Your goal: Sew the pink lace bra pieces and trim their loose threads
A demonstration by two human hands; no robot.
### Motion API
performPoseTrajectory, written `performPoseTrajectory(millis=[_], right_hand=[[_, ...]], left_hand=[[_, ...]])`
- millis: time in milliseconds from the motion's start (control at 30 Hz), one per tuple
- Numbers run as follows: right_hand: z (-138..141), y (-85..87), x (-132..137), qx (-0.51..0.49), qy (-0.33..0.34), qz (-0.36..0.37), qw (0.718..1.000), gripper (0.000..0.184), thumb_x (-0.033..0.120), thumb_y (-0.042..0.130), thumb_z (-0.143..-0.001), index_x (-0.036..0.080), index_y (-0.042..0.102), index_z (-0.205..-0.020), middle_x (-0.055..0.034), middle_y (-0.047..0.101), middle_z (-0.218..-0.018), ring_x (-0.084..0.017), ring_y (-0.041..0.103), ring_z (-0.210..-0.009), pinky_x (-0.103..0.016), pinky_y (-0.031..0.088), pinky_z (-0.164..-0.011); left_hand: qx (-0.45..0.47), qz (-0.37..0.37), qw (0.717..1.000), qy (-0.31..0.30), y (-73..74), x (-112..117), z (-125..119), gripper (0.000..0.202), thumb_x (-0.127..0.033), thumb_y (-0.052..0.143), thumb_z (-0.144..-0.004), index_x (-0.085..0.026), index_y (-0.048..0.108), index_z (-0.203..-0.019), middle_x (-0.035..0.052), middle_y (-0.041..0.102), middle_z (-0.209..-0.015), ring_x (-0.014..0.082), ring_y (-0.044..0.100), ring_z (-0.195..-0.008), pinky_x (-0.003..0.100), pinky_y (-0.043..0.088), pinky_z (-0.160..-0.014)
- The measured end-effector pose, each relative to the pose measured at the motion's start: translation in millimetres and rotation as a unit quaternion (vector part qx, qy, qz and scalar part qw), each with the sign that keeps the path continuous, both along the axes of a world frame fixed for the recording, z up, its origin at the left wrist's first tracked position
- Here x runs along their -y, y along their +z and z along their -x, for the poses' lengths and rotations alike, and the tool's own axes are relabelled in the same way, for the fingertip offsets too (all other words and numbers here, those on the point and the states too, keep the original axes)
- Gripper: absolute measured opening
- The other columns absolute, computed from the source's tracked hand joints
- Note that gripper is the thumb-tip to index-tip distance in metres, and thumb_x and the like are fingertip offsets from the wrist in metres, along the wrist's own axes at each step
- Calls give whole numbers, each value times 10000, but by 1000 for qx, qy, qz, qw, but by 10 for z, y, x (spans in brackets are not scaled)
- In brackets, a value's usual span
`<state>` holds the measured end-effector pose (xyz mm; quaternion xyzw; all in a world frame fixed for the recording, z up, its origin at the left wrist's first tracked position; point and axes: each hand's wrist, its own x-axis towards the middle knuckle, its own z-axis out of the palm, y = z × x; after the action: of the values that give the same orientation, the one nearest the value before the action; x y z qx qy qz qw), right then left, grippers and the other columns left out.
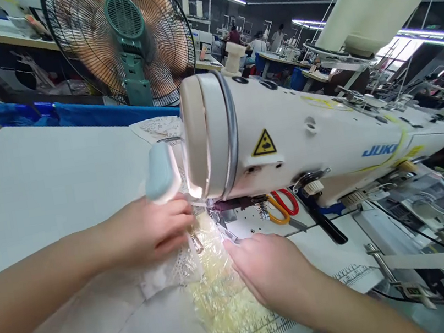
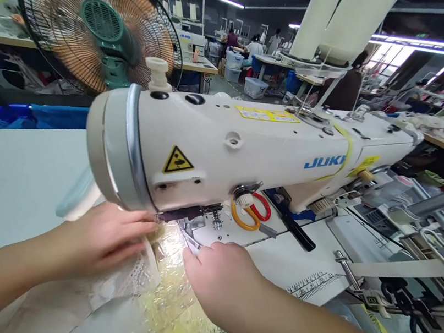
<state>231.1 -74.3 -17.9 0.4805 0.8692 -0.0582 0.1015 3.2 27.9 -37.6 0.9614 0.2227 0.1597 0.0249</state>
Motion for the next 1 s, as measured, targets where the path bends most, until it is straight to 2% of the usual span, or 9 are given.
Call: performPoseTrajectory(millis=[67, 133, 300, 400, 533, 667, 800, 900, 1000], right_hand=[[-43, -24, 147, -91, 7, -31, 995, 158, 172, 482, -841, 167, 627, -903, -45, 611, -692, -198, 562, -650, -291, 368, -522], [-19, -102, 314, -197, -3, -49, 979, 225, 209, 407, -891, 172, 612, -806, -45, 603, -703, -193, 553, -668, -295, 396, -569], [365, -351, 604, -395, -9, -41, 918, 490, 342, 500, -868, 158, 450, -1319, -107, 618, -982, -224, 576, -834, -322, 466, -697], [592, -379, 588, -421, -26, -6, 907, 510, 343, 539, -846, 121, 486, -1302, -105, 638, -908, -219, 591, -800, -300, 469, -680], [559, -313, 453, -454, -133, -38, 880, 237, 217, 462, -869, 145, 687, -837, -55, 663, -735, -162, 591, -697, -238, 421, -634], [328, -298, 399, -392, -176, -37, 902, 251, 191, 485, -839, 161, 640, -644, -24, 625, -605, -148, 548, -595, -238, 357, -556], [214, -344, 416, -379, -176, 6, 909, 212, 193, 482, -840, 166, 687, -792, -35, 688, -730, -161, 601, -683, -237, 396, -617], [199, -355, 392, -378, -193, 22, 905, 268, 217, 485, -849, 155, 678, -1024, -66, 715, -912, -184, 631, -796, -256, 426, -702], [195, -333, 326, -345, -194, 29, 918, 310, 226, 474, -858, 156, 651, -1104, -65, 710, -882, -189, 620, -768, -261, 417, -677]], left_hand=[[-51, 18, 998, -21, 62, 101, -14, 147, -210, 486, -780, -214, 621, -723, 40, 634, -732, 215, 560, -751, 328, 426, -678], [-58, 50, 997, -4, 126, 172, -38, 194, -184, 462, -772, -198, 536, -593, 31, 579, -622, 196, 533, -679, 324, 424, -677], [19, 198, 976, 87, 295, 243, -98, 300, -357, 386, -851, -194, 450, -607, -22, 443, -540, 110, 402, -479, 218, 326, -430], [48, 198, 969, 143, 330, 262, -137, 336, -398, 338, -857, -198, 400, -595, -13, 462, -588, 112, 437, -539, 208, 372, -485], [8, 128, 972, 195, 225, 337, -146, 282, -327, 347, -818, -207, 343, -563, 8, 475, -600, 141, 456, -577, 246, 375, -538], [-62, 101, 965, 232, 58, 488, -151, 180, -210, 383, -796, -184, 557, -757, 6, 528, -638, 148, 474, -556, 248, 309, -491], [-144, 93, 958, 231, 27, 598, -232, 485, -136, 422, -765, -281, 547, -1211, 17, 579, -784, 158, 518, -566, 262, 221, -457], [-207, 99, 943, 241, 80, 618, -310, 483, -169, 464, -753, -281, 568, -1211, 47, 584, -798, 187, 543, -550, 271, 187, -431], [-236, 108, 930, 260, 123, 614, -374, 505, -172, 470, -747, -241, 547, -1241, 78, 592, -842, 219, 581, -571, 266, 208, -413]])
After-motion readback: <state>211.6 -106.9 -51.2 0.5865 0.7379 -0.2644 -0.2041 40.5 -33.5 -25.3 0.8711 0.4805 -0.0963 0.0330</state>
